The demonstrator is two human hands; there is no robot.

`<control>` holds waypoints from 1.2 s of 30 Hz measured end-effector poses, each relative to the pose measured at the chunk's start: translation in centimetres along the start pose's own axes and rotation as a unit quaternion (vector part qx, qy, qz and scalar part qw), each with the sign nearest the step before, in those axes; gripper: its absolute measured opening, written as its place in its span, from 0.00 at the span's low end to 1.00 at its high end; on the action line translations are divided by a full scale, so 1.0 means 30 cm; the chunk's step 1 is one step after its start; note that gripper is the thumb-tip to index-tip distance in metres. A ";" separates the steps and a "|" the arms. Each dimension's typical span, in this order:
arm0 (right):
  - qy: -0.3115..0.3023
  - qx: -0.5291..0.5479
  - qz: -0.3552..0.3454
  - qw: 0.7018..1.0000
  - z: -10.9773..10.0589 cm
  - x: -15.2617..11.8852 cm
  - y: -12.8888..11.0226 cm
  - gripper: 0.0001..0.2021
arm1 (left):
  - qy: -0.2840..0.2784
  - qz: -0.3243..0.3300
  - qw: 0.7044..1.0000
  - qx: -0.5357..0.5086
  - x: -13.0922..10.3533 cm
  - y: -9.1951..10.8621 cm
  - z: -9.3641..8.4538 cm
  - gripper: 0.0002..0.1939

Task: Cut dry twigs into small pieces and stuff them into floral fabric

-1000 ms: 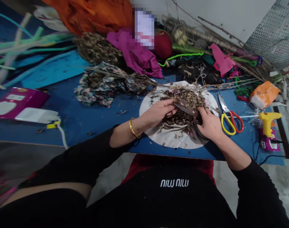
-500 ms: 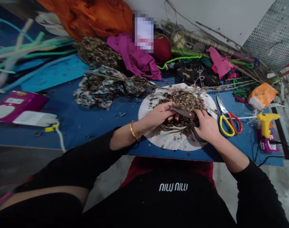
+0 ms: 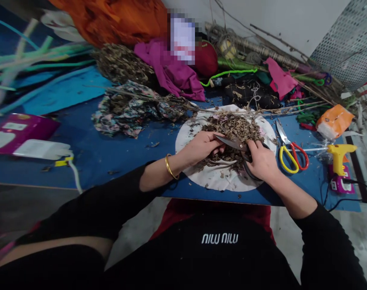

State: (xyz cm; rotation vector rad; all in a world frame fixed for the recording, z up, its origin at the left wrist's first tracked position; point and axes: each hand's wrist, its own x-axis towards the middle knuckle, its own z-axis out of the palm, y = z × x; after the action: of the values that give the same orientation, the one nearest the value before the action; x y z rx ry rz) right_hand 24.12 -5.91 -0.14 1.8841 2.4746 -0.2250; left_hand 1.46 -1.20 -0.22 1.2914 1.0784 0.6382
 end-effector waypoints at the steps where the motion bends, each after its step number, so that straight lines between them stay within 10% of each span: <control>1: -0.004 -0.005 0.001 1.000 0.002 -0.001 -0.002 0.25 | -0.003 0.000 1.000 0.003 0.000 0.001 0.001 0.11; 36: -0.032 -0.037 0.019 0.999 0.012 0.002 -0.017 0.21 | -0.022 -0.050 0.995 -0.080 0.010 -0.006 0.019 0.11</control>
State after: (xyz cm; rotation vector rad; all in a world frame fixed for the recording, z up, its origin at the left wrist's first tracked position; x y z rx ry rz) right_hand 23.59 -6.03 -0.47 1.8633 2.3686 -0.1878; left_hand 2.07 -1.21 -0.52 1.1010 1.0273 0.6056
